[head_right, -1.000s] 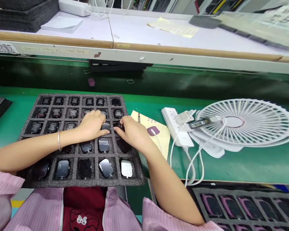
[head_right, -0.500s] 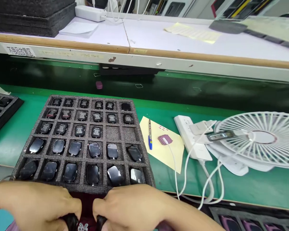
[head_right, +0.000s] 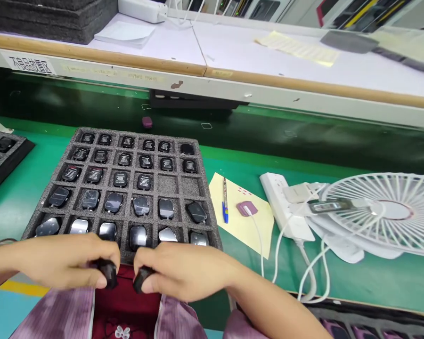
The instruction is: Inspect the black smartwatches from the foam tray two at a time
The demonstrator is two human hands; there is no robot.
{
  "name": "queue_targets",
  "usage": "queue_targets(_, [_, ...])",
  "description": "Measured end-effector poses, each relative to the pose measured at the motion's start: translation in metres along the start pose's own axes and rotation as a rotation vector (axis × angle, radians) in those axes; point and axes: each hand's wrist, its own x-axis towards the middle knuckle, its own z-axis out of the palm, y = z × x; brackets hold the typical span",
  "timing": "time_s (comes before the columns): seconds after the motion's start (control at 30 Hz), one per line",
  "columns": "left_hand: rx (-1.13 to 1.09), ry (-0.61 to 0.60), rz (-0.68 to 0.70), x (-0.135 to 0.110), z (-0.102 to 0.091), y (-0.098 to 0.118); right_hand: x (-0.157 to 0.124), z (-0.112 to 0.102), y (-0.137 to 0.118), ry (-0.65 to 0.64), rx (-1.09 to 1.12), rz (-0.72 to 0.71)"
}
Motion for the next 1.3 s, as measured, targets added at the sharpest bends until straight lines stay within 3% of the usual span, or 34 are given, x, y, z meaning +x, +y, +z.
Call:
queue_targets(0.07, [-0.244,0.167,0.142,0.01,-0.016,-0.001,0.013,-0.014,0.01,0.103,0.481,-0.077])
queue_targets(0.1, [-0.35,0.296,0.187,0.017,-0.025,-0.001,0.022,-0.023,0.014,0.259,0.631,-0.106])
queue_targets(0.2, [-0.534,0.686,0.227,0.046,-0.052,-0.001,0.052,-0.053,0.024,0.773,0.888,-0.183])
queue_targets(0.3, [-0.692,0.845,0.158,0.071,-0.068,-0.003,0.074,-0.074,0.03,0.932,1.023,-0.212])
queue_targets(0.43, [-0.773,0.895,0.12,0.087,-0.065,-0.013,0.079,-0.071,0.039,0.876,1.08,-0.239])
queue_targets(0.6, [-0.533,0.969,0.164,0.088,-0.056,-0.029,0.073,-0.053,0.046,0.719,1.053,-0.244])
queue_targets(0.77, [-0.289,0.97,0.18,0.079,-0.053,-0.029,0.071,-0.052,0.046,0.599,1.103,-0.29])
queue_targets(1.0, [-0.256,0.994,0.078,0.073,-0.049,-0.027,0.07,-0.052,0.046,0.565,1.148,-0.307])
queue_targets(1.3, [-0.308,1.05,0.158,0.073,-0.046,-0.026,0.07,-0.054,0.046,0.533,1.217,-0.343])
